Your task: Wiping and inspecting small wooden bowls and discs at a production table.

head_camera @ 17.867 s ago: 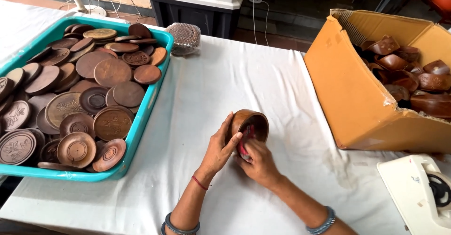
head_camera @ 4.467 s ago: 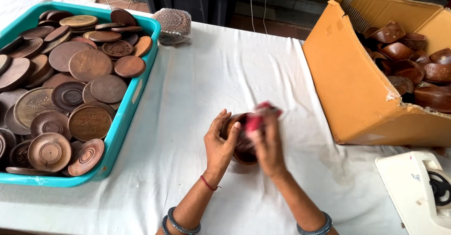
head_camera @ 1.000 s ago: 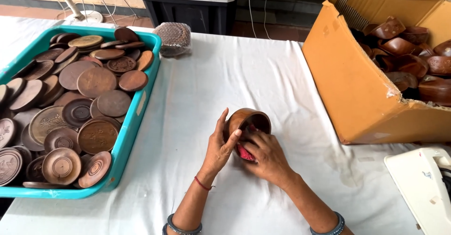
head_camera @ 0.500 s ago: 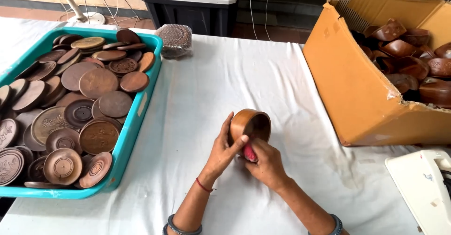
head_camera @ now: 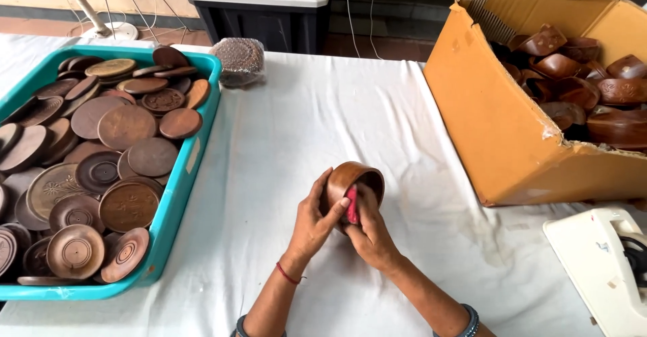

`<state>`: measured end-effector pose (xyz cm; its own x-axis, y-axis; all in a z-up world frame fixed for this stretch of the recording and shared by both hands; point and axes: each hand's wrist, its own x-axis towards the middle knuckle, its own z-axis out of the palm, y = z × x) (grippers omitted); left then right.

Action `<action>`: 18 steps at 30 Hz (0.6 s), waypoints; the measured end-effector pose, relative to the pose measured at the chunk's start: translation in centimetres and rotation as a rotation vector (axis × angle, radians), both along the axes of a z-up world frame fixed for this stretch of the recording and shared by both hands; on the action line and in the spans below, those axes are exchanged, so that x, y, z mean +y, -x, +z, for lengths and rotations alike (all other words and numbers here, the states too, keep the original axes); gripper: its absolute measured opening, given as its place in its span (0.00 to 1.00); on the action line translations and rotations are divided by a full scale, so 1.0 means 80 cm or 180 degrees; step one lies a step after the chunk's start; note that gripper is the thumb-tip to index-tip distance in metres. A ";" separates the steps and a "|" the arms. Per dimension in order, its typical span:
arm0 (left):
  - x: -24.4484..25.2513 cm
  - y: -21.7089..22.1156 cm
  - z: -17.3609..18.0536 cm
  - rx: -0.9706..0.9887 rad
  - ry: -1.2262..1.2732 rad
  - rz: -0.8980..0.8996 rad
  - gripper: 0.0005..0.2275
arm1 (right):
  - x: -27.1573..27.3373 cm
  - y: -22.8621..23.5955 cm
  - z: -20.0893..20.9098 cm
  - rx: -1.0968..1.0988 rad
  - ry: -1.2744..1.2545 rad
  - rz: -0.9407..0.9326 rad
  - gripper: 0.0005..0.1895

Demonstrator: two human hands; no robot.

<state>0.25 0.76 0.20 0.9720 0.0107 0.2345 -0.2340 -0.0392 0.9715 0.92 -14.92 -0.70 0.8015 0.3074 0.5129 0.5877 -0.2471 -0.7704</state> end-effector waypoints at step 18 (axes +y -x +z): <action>0.006 -0.009 -0.009 0.0186 -0.0064 0.0288 0.35 | -0.010 -0.014 0.100 -0.1500 0.0514 -0.0592 0.25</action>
